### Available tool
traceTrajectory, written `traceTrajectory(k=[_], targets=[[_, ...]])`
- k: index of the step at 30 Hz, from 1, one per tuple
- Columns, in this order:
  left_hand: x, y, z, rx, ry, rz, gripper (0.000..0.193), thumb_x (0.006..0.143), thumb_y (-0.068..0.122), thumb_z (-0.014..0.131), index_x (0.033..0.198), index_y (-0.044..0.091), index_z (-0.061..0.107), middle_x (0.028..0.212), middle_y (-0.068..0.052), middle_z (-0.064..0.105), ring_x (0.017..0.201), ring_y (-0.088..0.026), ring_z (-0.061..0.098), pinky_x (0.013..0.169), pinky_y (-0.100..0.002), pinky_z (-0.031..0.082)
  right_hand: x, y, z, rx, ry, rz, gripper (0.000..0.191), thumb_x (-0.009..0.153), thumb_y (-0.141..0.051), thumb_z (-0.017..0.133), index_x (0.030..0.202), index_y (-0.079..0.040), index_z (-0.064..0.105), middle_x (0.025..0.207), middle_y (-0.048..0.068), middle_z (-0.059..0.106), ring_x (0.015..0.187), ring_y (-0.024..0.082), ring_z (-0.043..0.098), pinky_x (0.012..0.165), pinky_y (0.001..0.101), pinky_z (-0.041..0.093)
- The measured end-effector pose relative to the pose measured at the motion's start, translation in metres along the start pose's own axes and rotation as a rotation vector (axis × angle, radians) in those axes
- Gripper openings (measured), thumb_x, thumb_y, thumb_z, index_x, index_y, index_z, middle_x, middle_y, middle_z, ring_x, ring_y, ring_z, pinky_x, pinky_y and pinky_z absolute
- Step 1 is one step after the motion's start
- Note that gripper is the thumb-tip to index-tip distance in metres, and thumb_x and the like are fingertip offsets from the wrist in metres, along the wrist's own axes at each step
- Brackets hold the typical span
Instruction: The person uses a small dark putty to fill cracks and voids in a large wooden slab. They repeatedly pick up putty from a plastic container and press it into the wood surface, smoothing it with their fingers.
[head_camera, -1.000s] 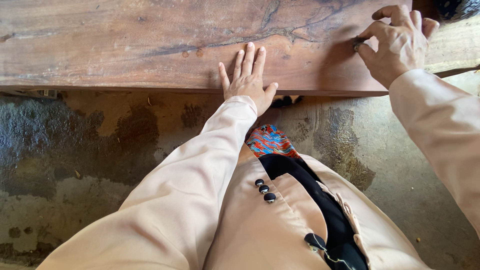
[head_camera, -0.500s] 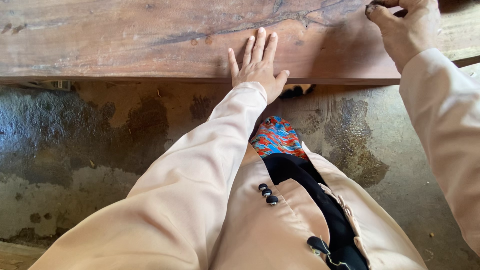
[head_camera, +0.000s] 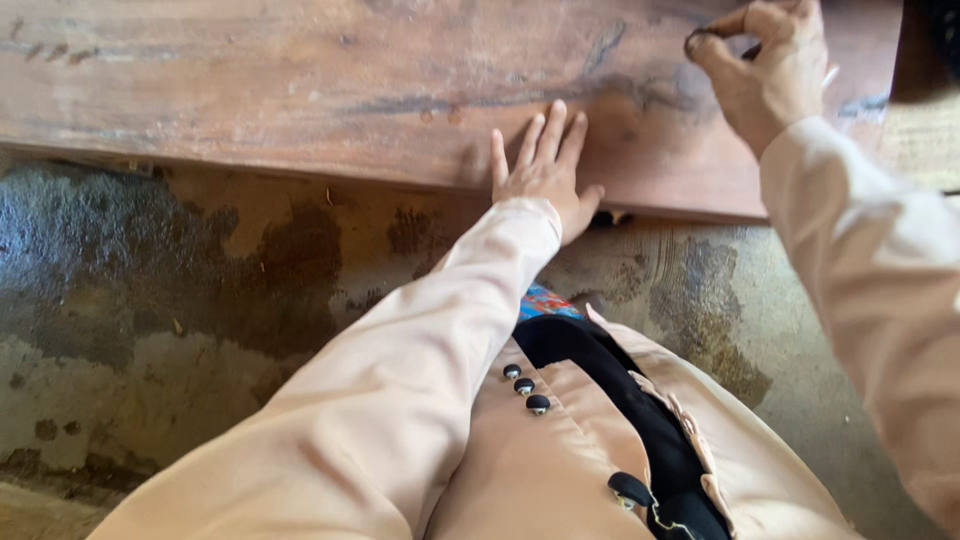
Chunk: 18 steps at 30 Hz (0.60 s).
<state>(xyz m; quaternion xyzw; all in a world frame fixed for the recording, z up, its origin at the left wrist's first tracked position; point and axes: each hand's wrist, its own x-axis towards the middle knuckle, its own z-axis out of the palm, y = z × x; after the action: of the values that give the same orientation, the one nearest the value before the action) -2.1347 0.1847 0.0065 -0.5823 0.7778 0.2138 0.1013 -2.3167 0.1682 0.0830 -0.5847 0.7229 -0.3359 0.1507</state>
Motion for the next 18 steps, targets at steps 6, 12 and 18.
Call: traceTrajectory(k=[6,12,18], targets=[[0.000,-0.014,-0.019,0.010,-0.046,0.074,0.087,0.093,0.050,0.058,0.162,0.026,0.010,0.171,0.000,-0.004,0.158,-0.018,0.000,0.123,-0.057,-0.013,0.010,-0.022,0.016,0.001,-0.020,0.194,0.023,0.093,-0.043,0.080,0.101,-0.021,0.079,0.121,0.010,0.053,0.118,0.029,0.051,0.104,0.0479,0.039],[0.001,-0.044,-0.032,-0.006,-0.073,0.233,0.088,0.091,0.045,0.062,0.162,0.027,0.013,0.172,0.002,-0.001,0.158,-0.016,0.000,0.122,-0.060,-0.014,0.043,-0.045,0.054,-0.065,-0.030,0.154,0.021,0.088,-0.042,0.080,0.100,-0.025,0.080,0.125,0.008,0.055,0.119,0.028,0.052,0.109,0.0512,0.025],[0.013,-0.079,-0.044,0.107,-0.115,0.388,0.083,0.094,0.045,0.061,0.161,0.032,0.013,0.172,0.004,-0.003,0.158,-0.015,-0.002,0.123,-0.063,-0.011,0.070,-0.057,0.093,-0.170,-0.060,0.168,0.017,0.090,-0.040,0.081,0.099,-0.026,0.079,0.125,0.009,0.054,0.122,0.028,0.048,0.106,0.0559,0.019]])
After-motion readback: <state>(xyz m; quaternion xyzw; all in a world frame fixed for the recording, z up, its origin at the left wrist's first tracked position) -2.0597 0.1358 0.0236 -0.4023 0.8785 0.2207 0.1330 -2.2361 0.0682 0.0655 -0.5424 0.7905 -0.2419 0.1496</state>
